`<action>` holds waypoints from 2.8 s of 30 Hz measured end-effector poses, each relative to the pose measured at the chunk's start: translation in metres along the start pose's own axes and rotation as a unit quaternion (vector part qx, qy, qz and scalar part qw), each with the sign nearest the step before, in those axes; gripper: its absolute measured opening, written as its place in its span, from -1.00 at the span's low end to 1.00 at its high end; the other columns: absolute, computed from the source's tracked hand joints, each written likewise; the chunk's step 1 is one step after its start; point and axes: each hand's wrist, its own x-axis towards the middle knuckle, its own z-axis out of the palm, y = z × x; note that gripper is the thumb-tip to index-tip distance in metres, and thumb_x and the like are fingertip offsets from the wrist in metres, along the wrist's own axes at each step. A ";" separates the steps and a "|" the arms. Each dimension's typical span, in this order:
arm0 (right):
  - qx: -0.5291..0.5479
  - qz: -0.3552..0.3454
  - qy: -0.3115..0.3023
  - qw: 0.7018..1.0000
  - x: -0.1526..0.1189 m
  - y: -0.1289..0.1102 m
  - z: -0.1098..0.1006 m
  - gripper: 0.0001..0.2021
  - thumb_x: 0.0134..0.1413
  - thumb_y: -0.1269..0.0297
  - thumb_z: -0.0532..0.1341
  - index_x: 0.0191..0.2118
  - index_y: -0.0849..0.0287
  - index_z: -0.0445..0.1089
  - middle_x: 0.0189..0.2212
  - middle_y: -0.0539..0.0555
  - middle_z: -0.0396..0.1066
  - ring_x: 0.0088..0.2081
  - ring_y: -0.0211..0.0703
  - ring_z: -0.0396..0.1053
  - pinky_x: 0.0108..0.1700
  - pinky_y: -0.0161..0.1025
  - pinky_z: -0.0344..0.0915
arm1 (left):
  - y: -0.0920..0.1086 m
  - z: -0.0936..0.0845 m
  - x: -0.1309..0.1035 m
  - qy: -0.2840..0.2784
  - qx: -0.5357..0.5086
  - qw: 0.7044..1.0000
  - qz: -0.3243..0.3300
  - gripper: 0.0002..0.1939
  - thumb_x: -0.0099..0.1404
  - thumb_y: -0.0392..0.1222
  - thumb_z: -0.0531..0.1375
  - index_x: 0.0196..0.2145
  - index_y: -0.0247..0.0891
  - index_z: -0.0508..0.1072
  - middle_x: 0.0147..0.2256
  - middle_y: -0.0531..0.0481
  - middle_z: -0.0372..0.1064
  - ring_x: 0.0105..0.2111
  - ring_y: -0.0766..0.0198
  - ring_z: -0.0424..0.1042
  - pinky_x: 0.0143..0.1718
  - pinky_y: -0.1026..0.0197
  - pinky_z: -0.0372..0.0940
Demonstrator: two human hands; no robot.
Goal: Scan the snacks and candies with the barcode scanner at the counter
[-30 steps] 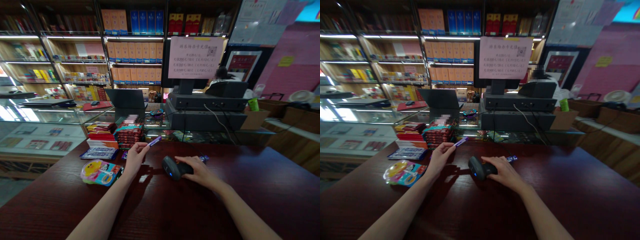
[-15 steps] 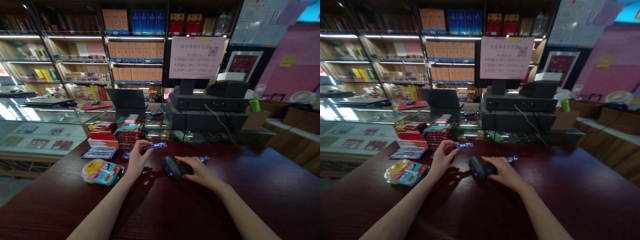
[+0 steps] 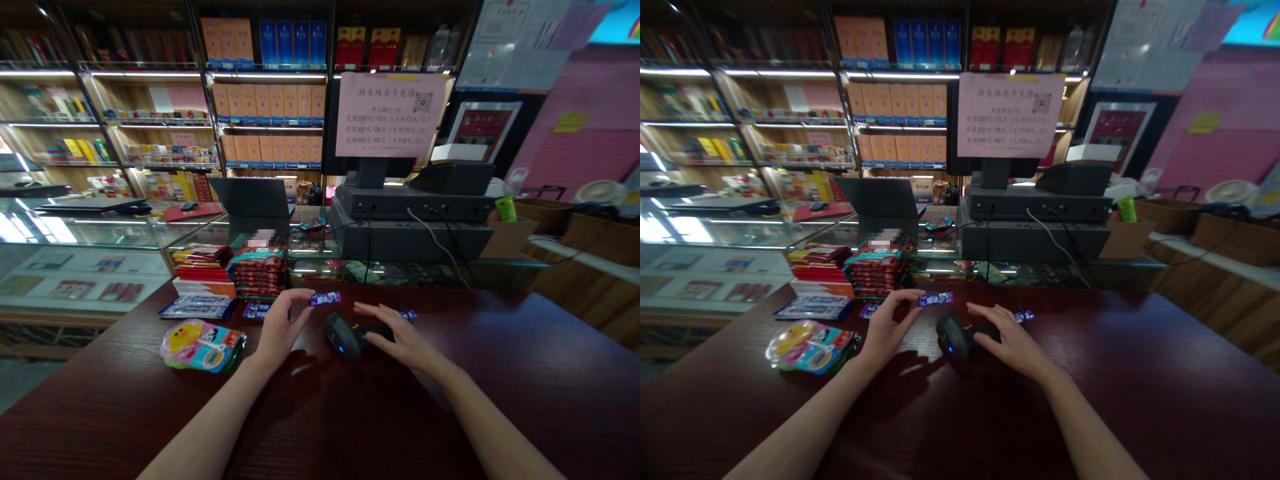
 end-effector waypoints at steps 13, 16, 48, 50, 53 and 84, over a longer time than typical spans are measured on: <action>0.196 0.098 0.080 0.972 0.011 -0.023 0.002 -0.52 0.27 -0.10 0.04 0.00 0.14 0.50 -0.33 0.07 0.58 -0.31 -0.11 0.40 -0.15 -0.16 0.32 | 0.010 0.009 -0.008 -0.117 0.080 0.961 0.238 -0.78 0.38 -0.37 0.15 -0.05 -0.17 0.41 -0.02 -0.06 0.53 0.10 0.20 0.41 0.12 0.06 0.35; 0.229 0.125 0.094 0.961 0.014 -0.021 0.003 -0.55 0.18 -0.11 0.15 -0.08 0.13 0.54 -0.39 0.06 0.58 -0.35 -0.12 0.39 -0.21 -0.18 0.31 | 0.010 0.009 -0.008 -0.131 0.087 0.954 0.253 -0.79 0.40 -0.35 0.12 -0.06 -0.16 0.43 0.00 -0.05 0.52 0.12 0.20 0.39 0.13 0.07 0.34; 0.308 0.102 0.208 0.923 0.018 -0.014 0.018 -0.69 -0.02 0.00 0.37 -0.21 0.09 0.58 -0.25 0.06 0.59 -0.21 -0.07 0.49 -0.10 -0.13 0.39 | 0.007 0.017 -0.003 -0.053 0.070 0.996 0.036 -0.74 0.25 -0.09 0.32 -0.10 -0.10 0.48 -0.13 -0.02 0.53 0.00 0.10 0.44 0.18 -0.10 0.15; 0.309 0.101 0.202 0.924 0.018 -0.015 0.018 -0.69 -0.02 0.01 0.37 -0.21 0.09 0.57 -0.25 0.06 0.59 -0.21 -0.07 0.49 -0.12 -0.13 0.39 | 0.007 0.017 -0.003 -0.057 0.084 0.994 0.051 -0.75 0.26 -0.10 0.31 -0.10 -0.11 0.48 -0.15 0.00 0.54 -0.02 0.13 0.46 0.19 -0.10 0.13; 0.311 0.105 0.197 0.924 0.018 -0.016 0.017 -0.69 -0.01 0.01 0.37 -0.20 0.09 0.57 -0.25 0.06 0.59 -0.20 -0.07 0.49 -0.12 -0.14 0.39 | 0.005 0.016 -0.003 -0.056 0.113 0.989 0.072 -0.80 0.28 -0.10 0.30 -0.13 -0.09 0.50 -0.15 0.00 0.54 -0.02 0.15 0.46 0.21 -0.09 0.11; -0.089 -0.011 -0.081 0.993 0.005 0.018 0.012 -0.39 -0.02 0.31 0.28 0.21 -0.06 0.31 0.12 0.10 0.42 0.09 0.09 0.34 0.13 0.04 0.17 | -0.032 -0.032 0.015 0.100 0.275 0.951 0.102 -0.94 0.29 -0.18 0.29 -0.25 -0.05 0.51 -0.22 0.14 0.59 -0.05 0.15 0.46 0.35 -0.23 -0.33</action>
